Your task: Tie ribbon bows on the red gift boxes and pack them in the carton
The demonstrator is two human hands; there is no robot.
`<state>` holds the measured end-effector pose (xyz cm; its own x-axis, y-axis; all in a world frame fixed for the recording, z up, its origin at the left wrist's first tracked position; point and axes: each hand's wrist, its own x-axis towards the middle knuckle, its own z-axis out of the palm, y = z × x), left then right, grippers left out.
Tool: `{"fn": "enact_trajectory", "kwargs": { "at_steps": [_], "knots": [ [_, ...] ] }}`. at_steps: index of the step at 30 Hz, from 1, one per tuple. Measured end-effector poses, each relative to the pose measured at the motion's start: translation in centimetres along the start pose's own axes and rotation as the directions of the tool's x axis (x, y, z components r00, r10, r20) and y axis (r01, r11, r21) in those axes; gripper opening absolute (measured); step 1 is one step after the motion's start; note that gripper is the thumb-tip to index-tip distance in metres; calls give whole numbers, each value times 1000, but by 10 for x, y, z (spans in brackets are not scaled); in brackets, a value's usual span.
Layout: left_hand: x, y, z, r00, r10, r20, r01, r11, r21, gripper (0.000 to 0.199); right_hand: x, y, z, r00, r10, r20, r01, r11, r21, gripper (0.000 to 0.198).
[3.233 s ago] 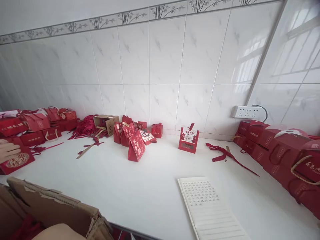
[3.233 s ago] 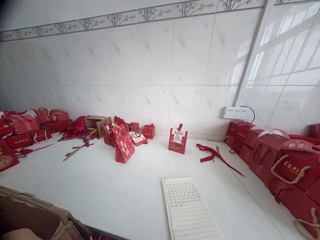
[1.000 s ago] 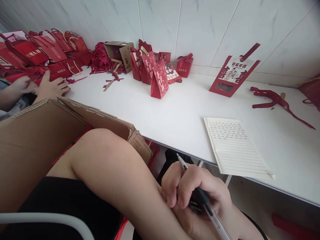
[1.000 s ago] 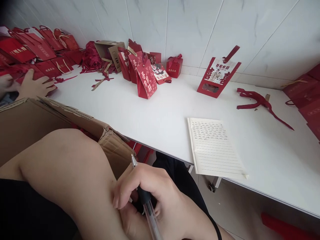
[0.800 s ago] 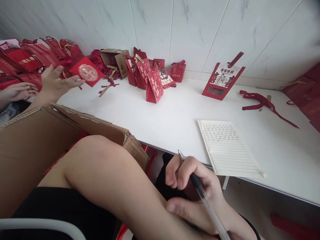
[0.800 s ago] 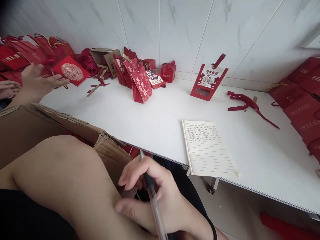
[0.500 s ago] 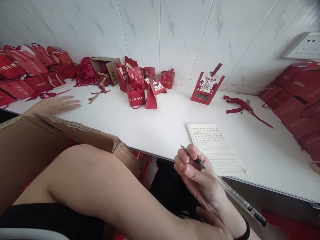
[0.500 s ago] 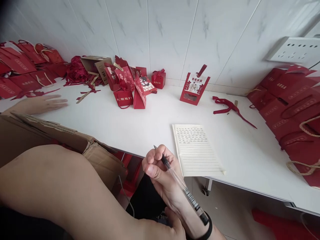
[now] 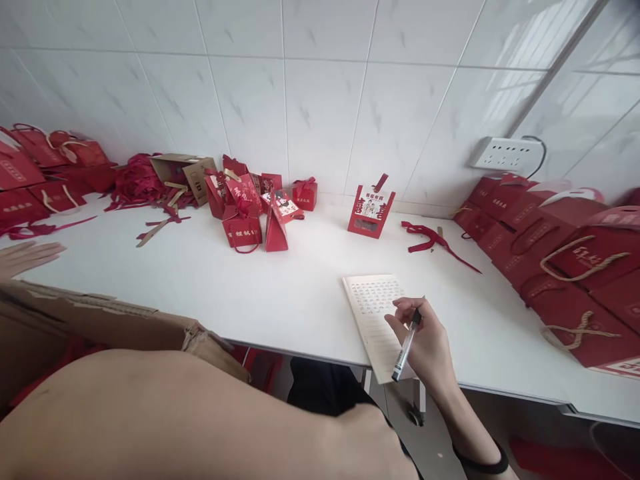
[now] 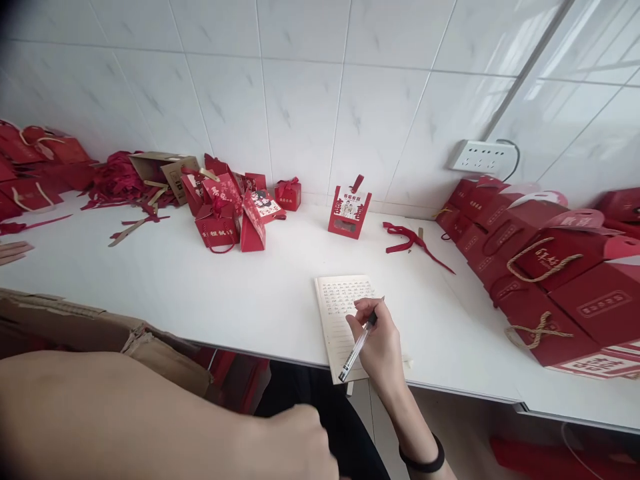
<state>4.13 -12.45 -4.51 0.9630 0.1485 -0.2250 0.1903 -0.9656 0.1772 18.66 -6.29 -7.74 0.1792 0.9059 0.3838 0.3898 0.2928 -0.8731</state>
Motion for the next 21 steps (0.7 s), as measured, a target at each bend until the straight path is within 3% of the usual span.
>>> {"fn": "enact_trajectory", "kwargs": {
  "at_steps": [2, 3, 6, 7, 8, 9, 11, 13, 15, 18, 21],
  "knots": [
    [-2, -17, -31, 965, -221, 141, 243, 956, -164, 34, 0, 3, -5, 998, -61, -11, 60, 996, -66, 16],
    [-3, -24, -44, 928, -318, 196, 366, 879, -306, 42, -1, 3, -6, 995, -99, -13, 97, 990, -98, 14],
    [-3, -43, -63, 845, -390, 366, 523, 458, -719, 43, -4, -1, -8, 979, -201, -21, 192, 959, -207, 8],
    [-4, -47, -63, 836, -380, 396, 526, 347, -776, 42, -4, -3, -8, 974, -226, -27, 214, 948, -235, 8],
    [-4, -50, -62, 825, -399, 399, 532, 312, -787, 43, -3, -4, -9, 970, -239, -32, 224, 941, -253, 8],
    [-5, -52, -60, 807, -466, 364, 549, 359, -755, 46, -2, -4, -10, 970, -242, -36, 225, 939, -261, 8],
    [-6, -55, -55, 754, -630, 189, 607, 557, -566, 52, 2, -4, -13, 972, -232, -32, 217, 943, -253, 8],
    [-8, -58, -51, 719, -694, 29, 643, 649, -406, 55, 5, -3, -15, 975, -221, -12, 212, 950, -230, 8],
    [-8, -61, -48, 744, -667, 43, 585, 619, -524, 45, 5, -3, -14, 973, -230, 10, 228, 953, -200, 7],
    [-4, -64, -45, 846, -519, 124, 363, 390, -846, 24, 1, -3, -6, 978, -197, 67, 205, 967, -152, 14],
    [-1, -65, -42, 886, -440, 146, 275, 244, -930, 13, 0, 2, -1, 985, -164, 46, 169, 979, -115, 36]
  ]
}}
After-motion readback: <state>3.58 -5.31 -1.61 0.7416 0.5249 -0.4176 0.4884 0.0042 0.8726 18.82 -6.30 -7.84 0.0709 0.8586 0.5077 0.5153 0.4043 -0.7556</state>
